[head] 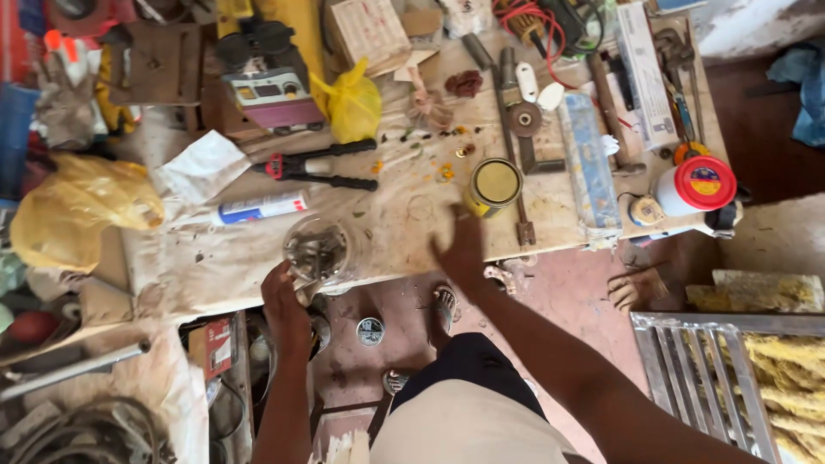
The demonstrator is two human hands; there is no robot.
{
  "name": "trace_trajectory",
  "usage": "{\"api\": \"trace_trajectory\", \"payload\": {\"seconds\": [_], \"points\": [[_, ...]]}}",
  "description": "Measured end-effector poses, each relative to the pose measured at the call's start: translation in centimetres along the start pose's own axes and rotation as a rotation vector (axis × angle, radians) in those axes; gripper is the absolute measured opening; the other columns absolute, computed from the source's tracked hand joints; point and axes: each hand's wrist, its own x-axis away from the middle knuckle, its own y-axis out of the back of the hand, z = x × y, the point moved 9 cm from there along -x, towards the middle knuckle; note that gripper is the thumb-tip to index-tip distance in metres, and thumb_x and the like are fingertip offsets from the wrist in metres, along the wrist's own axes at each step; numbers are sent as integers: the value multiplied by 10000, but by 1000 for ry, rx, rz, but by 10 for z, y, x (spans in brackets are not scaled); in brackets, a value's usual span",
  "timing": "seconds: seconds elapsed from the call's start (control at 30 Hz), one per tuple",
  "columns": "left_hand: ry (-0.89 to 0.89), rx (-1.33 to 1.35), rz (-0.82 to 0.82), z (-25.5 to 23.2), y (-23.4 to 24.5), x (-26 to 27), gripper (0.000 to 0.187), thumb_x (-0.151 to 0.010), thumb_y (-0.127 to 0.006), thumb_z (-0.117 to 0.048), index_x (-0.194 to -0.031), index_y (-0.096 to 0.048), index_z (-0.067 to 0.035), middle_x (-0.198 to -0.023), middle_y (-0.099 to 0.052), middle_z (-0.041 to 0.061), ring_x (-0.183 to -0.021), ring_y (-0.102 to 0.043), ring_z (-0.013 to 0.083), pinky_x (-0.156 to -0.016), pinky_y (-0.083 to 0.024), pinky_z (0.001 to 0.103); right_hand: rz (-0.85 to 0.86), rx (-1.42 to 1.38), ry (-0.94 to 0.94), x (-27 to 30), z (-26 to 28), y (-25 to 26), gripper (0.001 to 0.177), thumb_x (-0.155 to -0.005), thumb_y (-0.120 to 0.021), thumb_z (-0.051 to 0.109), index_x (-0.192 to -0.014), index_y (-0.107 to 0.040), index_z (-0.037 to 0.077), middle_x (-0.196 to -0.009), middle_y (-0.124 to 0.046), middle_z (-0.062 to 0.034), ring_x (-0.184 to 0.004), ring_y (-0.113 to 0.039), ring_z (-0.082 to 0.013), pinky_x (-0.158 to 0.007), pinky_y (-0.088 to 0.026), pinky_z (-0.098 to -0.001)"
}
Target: Manipulating, sorting, and assembling small mechanical parts and tools on a workshop bench, including using a rivet gun and sealant.
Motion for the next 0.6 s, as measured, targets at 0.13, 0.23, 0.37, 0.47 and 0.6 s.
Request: {"api": "trace_trajectory", "payload": {"seconds": [0.13,0.23,0.37,0.47,0.6], "points": [[137,113,-4,18,5,-2,433,-1085,-422,-351,-1364,-592,-67,-1227,-660,99,-1117,-620,193,-959,-507,368,-94,404,-105,-55,-17,80,1113,-719,-916,393,-1563,-288,30,-1501,-341,-302,-1355,-335,-516,-1093,-351,-621],[201,191,-47,27,8,-4,429,-1106,-418,-372,-1336,-621,-72,-1168,-677,112,-1033,-636,192,-889,-527,357,-41,226,-120,-75,-48,74,1283,-647,-931,417,-1596,-171,8,-1549,-330,-278,-1378,-370,-496,-1108,-380,-595],[112,120,-63,26,14,-6,442,-1122,-418,-387,-1339,-627,-64,-1216,-674,125,-1059,-624,181,-871,-502,317,65,168,-355,-81,-73,62,1250,-651,-939,389,-1607,-208,52,-1535,-345,-256,-1357,-389,-488,-1051,-419,-576],[154,84,-62,29,16,-8,444,-1121,-414,-392,-1345,-635,-79,-1187,-691,125,-1034,-623,179,-854,-503,313,23,144,-365,-81,-82,73,1214,-636,-958,372,-1583,-272,47,-1462,-378,-257,-1341,-395,-484,-1068,-417,-564],[264,191,-86,26,9,-13,385,-1094,-454,-352,-1321,-627,-94,-1176,-671,75,-1007,-645,182,-813,-538,344,-166,144,-227,-84,-75,127,1156,-646,-973,383,-1560,-355,37,-1439,-402,-247,-1345,-422,-454,-1109,-414,-542]]}}
